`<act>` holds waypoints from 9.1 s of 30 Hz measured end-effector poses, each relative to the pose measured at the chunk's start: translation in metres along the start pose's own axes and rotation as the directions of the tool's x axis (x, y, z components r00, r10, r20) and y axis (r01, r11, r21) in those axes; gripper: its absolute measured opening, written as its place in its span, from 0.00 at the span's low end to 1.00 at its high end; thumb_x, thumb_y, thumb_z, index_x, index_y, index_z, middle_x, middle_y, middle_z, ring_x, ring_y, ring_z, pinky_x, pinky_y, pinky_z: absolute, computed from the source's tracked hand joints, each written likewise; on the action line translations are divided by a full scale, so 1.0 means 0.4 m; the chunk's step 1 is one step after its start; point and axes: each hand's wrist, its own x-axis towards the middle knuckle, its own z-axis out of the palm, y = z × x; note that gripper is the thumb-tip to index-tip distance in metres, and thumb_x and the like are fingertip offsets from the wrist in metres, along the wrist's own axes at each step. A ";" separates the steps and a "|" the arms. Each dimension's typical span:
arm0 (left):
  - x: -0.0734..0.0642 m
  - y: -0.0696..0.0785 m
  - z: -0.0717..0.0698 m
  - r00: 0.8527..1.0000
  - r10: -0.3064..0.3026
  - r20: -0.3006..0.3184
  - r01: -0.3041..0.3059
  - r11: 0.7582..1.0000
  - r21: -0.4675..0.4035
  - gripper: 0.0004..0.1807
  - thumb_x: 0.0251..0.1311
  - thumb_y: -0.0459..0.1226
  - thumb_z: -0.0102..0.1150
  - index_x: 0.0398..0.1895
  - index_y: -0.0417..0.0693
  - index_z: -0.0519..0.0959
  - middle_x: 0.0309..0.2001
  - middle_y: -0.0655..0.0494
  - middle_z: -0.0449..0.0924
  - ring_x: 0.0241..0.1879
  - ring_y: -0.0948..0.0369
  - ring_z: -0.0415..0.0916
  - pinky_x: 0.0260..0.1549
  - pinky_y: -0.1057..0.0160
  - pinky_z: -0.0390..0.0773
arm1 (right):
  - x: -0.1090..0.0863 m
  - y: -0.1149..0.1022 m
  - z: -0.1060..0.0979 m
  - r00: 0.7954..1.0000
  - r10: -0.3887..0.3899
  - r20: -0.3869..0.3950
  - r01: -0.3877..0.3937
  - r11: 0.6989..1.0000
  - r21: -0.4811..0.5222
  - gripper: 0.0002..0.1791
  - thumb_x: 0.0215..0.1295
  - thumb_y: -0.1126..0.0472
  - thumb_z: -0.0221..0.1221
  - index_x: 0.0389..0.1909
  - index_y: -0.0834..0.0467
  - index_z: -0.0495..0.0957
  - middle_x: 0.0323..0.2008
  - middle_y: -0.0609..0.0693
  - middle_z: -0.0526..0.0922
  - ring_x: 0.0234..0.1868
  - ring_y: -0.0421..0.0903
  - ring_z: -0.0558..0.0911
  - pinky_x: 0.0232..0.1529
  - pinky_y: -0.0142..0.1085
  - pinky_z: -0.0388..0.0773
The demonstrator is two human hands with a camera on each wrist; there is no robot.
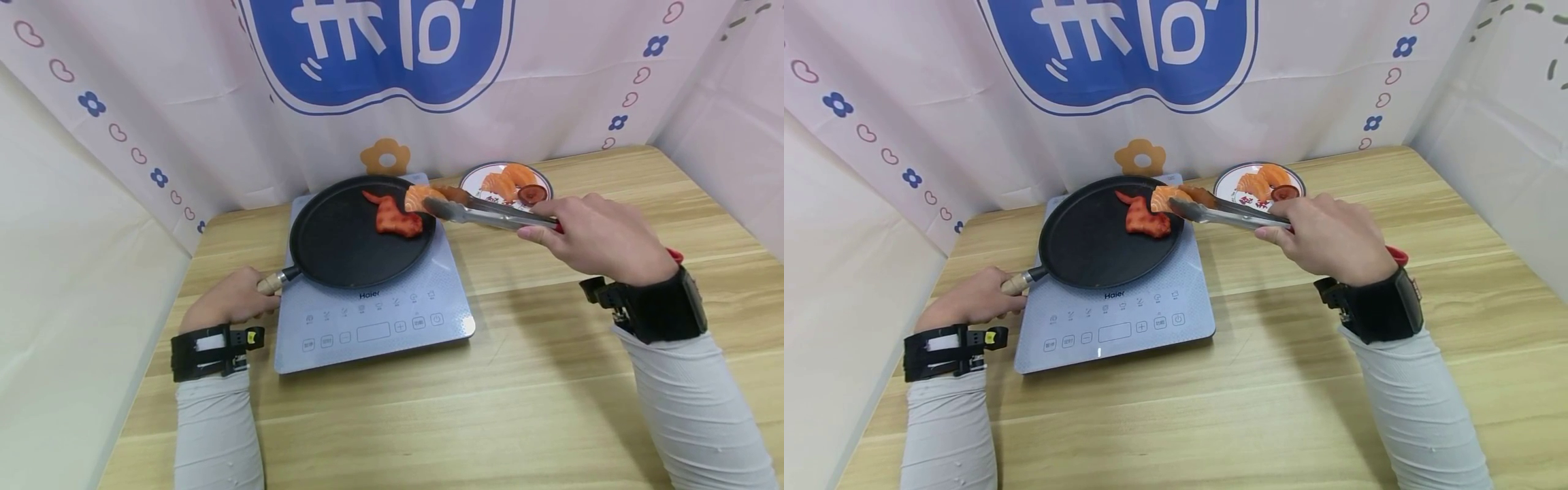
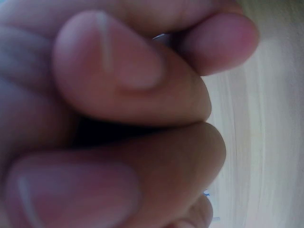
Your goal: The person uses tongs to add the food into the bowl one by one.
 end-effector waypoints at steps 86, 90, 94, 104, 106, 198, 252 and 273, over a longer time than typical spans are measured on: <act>0.000 -0.001 -0.002 1.000 -0.006 0.011 0.006 1.000 0.002 0.10 0.65 0.38 0.60 0.27 0.43 0.77 0.20 0.57 0.77 0.20 0.62 0.72 0.20 0.65 0.72 | -0.006 -0.114 0.056 0.983 -0.182 -0.031 0.180 0.982 -0.060 0.15 0.76 0.40 0.58 0.44 0.47 0.82 0.21 0.45 0.72 0.21 0.45 0.71 0.21 0.38 0.62; -0.001 0.000 -0.002 1.000 -0.004 0.009 0.004 1.000 0.004 0.10 0.65 0.38 0.60 0.27 0.44 0.76 0.20 0.57 0.77 0.20 0.62 0.72 0.20 0.65 0.72 | -0.002 -0.117 0.060 0.982 -0.186 -0.026 0.184 0.981 -0.064 0.16 0.76 0.40 0.58 0.43 0.47 0.81 0.21 0.45 0.72 0.22 0.45 0.71 0.21 0.37 0.61; -0.002 0.001 -0.001 1.000 0.001 0.007 -0.001 1.000 0.007 0.11 0.65 0.39 0.60 0.27 0.44 0.76 0.20 0.57 0.77 0.20 0.62 0.72 0.20 0.65 0.72 | 0.003 -0.120 0.065 0.982 -0.188 -0.030 0.185 0.980 -0.069 0.15 0.75 0.40 0.59 0.44 0.47 0.82 0.22 0.45 0.74 0.22 0.45 0.72 0.20 0.37 0.62; 0.001 0.000 -0.001 1.000 0.009 0.007 -0.009 1.000 0.007 0.10 0.66 0.38 0.60 0.27 0.43 0.76 0.20 0.57 0.78 0.20 0.62 0.72 0.20 0.66 0.73 | 0.007 -0.131 0.078 0.982 -0.189 -0.013 0.188 0.981 -0.038 0.15 0.75 0.41 0.61 0.44 0.48 0.83 0.23 0.46 0.74 0.22 0.45 0.71 0.20 0.37 0.61; 0.001 0.000 -0.002 1.000 0.012 0.008 -0.012 1.000 0.008 0.10 0.66 0.38 0.61 0.27 0.43 0.76 0.20 0.57 0.78 0.20 0.62 0.72 0.20 0.66 0.73 | 0.008 -0.132 0.080 0.981 -0.191 -0.012 0.191 0.981 -0.036 0.15 0.75 0.40 0.60 0.43 0.48 0.82 0.22 0.46 0.74 0.22 0.45 0.71 0.20 0.37 0.61; 0.004 -0.005 0.000 1.000 -0.006 0.013 0.006 1.000 0.016 0.09 0.65 0.38 0.59 0.29 0.42 0.76 0.23 0.56 0.80 0.21 0.62 0.73 0.21 0.65 0.74 | -0.049 0.007 -0.040 0.991 0.057 -0.118 -0.060 0.998 -0.021 0.30 0.74 0.29 0.51 0.54 0.50 0.77 0.23 0.49 0.69 0.27 0.50 0.73 0.24 0.42 0.59; 0.009 -0.005 0.000 1.000 0.024 0.000 -0.024 0.999 0.034 0.10 0.62 0.38 0.62 0.27 0.41 0.79 0.22 0.56 0.80 0.20 0.63 0.72 0.19 0.65 0.72 | -0.023 0.200 0.011 0.969 0.244 -0.035 -0.245 0.970 -0.009 0.37 0.73 0.24 0.45 0.42 0.57 0.74 0.28 0.55 0.74 0.33 0.57 0.77 0.25 0.47 0.65; 0.012 -0.003 0.001 1.000 0.008 0.002 -0.008 0.999 0.034 0.10 0.63 0.39 0.61 0.28 0.42 0.79 0.22 0.57 0.80 0.20 0.63 0.71 0.19 0.65 0.72 | -0.016 0.251 0.026 0.959 0.278 0.061 -0.278 0.961 -0.012 0.40 0.73 0.24 0.44 0.54 0.58 0.74 0.38 0.61 0.79 0.39 0.61 0.78 0.31 0.53 0.70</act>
